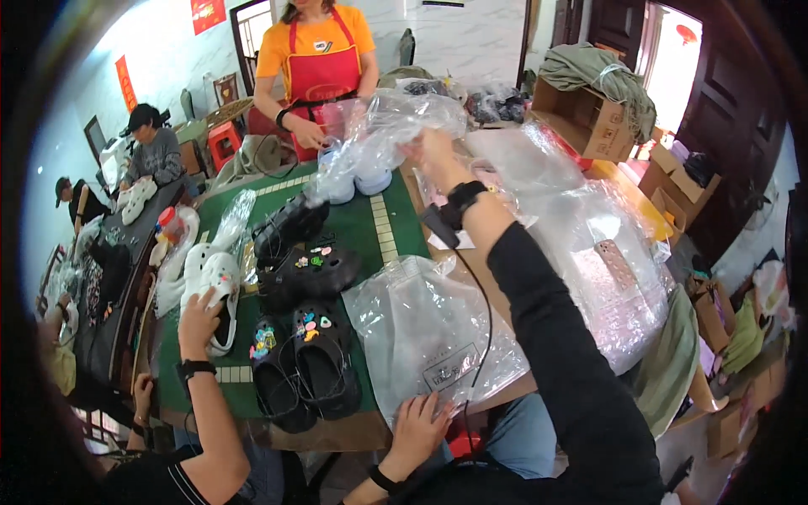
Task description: The recorder is inspecting various pairs of decorated clog-style shoes and placing them into clear plastic bags at a shared workshop table.
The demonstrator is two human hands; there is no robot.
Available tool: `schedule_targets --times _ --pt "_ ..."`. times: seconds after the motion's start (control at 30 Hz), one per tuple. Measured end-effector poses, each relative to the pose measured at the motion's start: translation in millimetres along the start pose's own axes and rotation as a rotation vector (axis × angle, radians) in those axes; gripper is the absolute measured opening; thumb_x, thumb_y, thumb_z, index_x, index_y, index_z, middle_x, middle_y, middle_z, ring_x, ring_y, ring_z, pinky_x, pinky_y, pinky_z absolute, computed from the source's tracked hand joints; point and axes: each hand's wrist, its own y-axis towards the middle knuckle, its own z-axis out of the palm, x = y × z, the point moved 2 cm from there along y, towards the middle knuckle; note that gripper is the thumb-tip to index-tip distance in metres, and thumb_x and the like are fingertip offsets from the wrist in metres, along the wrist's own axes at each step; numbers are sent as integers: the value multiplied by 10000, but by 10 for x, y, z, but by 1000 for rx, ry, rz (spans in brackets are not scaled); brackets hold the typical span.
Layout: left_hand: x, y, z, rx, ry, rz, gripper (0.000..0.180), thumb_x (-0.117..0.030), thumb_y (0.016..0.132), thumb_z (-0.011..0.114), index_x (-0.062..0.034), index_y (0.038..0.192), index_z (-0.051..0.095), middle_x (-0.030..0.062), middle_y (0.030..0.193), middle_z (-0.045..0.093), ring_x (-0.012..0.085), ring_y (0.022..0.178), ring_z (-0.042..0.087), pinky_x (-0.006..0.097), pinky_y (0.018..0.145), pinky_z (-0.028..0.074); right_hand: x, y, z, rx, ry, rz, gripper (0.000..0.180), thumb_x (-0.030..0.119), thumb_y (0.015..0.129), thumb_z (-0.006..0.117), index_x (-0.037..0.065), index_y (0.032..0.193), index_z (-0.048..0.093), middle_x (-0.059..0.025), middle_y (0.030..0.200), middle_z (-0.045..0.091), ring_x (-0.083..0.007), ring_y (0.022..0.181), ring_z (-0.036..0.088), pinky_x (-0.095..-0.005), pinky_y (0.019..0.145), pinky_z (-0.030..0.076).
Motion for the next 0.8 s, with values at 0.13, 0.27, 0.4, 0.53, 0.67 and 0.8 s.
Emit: schedule_targets --times 0.13,0.27,0.4,0.53,0.67,0.8 --pt "9 9 -36 30 -57 -17 461 -212 778 693 -122 1214 571 167 1248 526 347 1108 500 472 950 394 -346 -97 -90 103 -691 343 336 285 916 542 31 1131 497 -132 1061 541 -261 919 580 -429 817 499" --pt "8 -7 -70 94 -74 -37 465 -234 791 679 -116 1225 560 167 1263 519 357 1135 488 489 996 367 -202 -630 -150 416 -971 477 559 341 895 589 65 1353 428 -140 1281 515 -275 1084 553 -410 900 449" --pt "8 -106 -139 141 -5 -141 487 -209 784 662 -137 1253 553 153 1346 460 395 1249 395 602 1042 270 151 -1468 -377 1190 -1267 162 472 322 903 591 39 1272 515 -145 1264 551 -281 1099 566 -402 945 439" --pt "10 -188 -146 146 131 -184 486 -162 772 653 -177 1250 569 172 1373 428 477 1285 324 637 1043 238 485 -2094 -1139 1081 -1731 -178 420 361 879 586 114 1218 568 -185 1132 601 -363 1079 569 -464 895 460" --pt "30 -184 -99 159 105 -164 499 -132 777 652 -187 1266 564 186 1393 410 499 1281 317 639 1044 239 461 -2237 -1812 529 -1640 342 438 296 843 640 38 1187 557 -213 1084 602 -357 1029 585 -429 873 468" --pt "2 -159 -81 171 78 -153 460 -144 823 633 -182 1275 555 192 1409 394 500 1286 314 631 1050 240 269 -2429 -1967 516 -1454 506 495 237 822 658 -33 1201 491 -247 1046 598 -347 944 605 -398 826 480"
